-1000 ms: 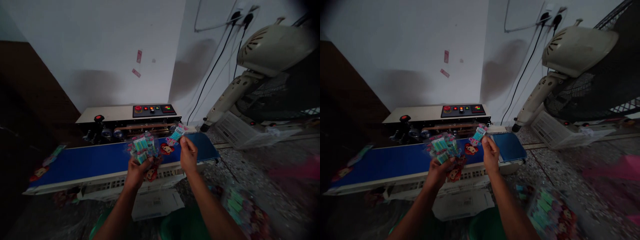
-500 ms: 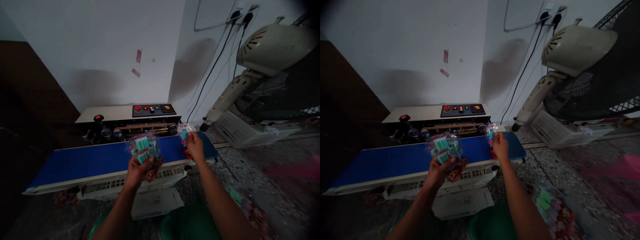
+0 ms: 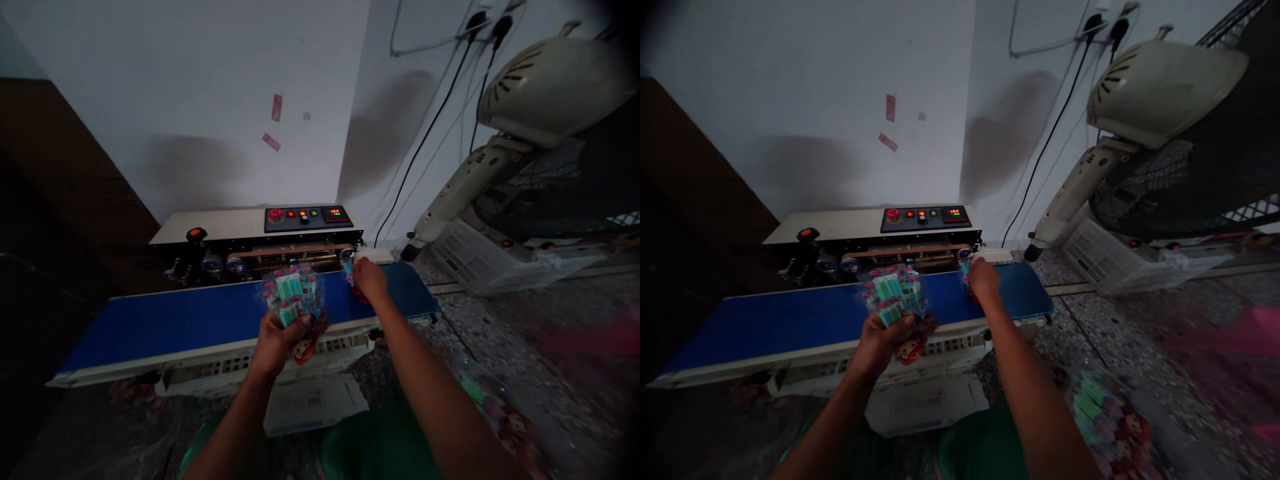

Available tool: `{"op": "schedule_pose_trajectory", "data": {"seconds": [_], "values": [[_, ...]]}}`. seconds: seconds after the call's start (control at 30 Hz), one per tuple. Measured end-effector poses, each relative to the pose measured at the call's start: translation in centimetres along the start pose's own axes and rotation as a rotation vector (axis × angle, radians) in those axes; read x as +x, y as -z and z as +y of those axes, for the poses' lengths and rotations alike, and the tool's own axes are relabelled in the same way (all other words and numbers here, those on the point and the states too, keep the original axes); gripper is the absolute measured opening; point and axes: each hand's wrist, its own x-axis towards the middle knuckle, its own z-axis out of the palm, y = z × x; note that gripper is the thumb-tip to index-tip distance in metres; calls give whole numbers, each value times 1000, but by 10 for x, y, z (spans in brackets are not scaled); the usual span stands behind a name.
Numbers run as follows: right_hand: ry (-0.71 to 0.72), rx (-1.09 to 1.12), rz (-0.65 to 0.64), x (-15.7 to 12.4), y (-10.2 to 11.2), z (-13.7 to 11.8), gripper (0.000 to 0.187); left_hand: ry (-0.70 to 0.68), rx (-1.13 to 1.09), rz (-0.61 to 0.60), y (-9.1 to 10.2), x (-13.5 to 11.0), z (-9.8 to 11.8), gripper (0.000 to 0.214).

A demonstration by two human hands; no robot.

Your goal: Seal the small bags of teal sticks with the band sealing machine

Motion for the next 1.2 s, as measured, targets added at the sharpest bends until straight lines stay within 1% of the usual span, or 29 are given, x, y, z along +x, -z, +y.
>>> {"op": "schedule_pose_trajectory", "data": {"seconds": [0.03, 0.07, 0.1, 0.13, 0.17, 0.2, 0.27, 0.3, 0.37, 0.43, 0.53, 0.67, 0.8, 0.87, 0.93, 1.0, 1.07, 1.2], "values": [[55, 65, 33, -8, 2, -6, 27, -9, 6, 0, 0, 0, 0, 23], [124, 183, 52, -18, 4, -12, 27, -19, 12, 1, 0, 1, 0, 24], [202, 351, 35, -29, 7, -17, 28, -27, 18, 1, 1, 2, 0, 26], [278, 555, -27, -43, 9, -21, 30, -35, 23, 0, 1, 2, 0, 28], [332, 765, -154, -57, 12, -25, 31, -47, 28, 0, 2, 3, 0, 30], [370, 920, -299, -70, 13, -29, 30, -65, 30, 2, 2, 3, 0, 32], [429, 1056, -452, -92, 15, -34, 27, -107, 30, 13, 3, 3, -1, 34], [449, 1071, -476, -99, 15, -37, 25, -120, 29, 18, 3, 3, -1, 34], [465, 1074, -451, -107, 13, -39, 23, -126, 27, 20, 4, 2, -2, 33], [446, 1111, -403, -108, 10, -40, 20, -108, 35, 4, 4, 1, -2, 33], [348, 1226, -337, -105, 4, -39, 17, -95, 52, -15, 3, 1, -2, 34], [201, 1408, -298, -101, -5, -35, 16, -104, 32, -41, -1, 0, -1, 32], [102, 1527, -291, -101, -10, -34, 23, -95, 13, -15, -4, 0, -1, 29], [67, 1566, -324, -101, -10, -33, 27, -100, -1, 11, -5, 0, -2, 28], [66, 1581, -373, -102, -9, -32, 27, -92, -13, 25, -5, 0, -1, 28], [99, 1543, -374, -103, -8, -31, 25, -70, -21, 29, -5, 0, -1, 27], [136, 1470, -272, -102, -7, -31, 24, -69, -41, 25, -5, 1, -1, 28], [202, 1324, 41, -99, 0, -29, 22, -100, -63, 32, -3, 2, -2, 27]]}}
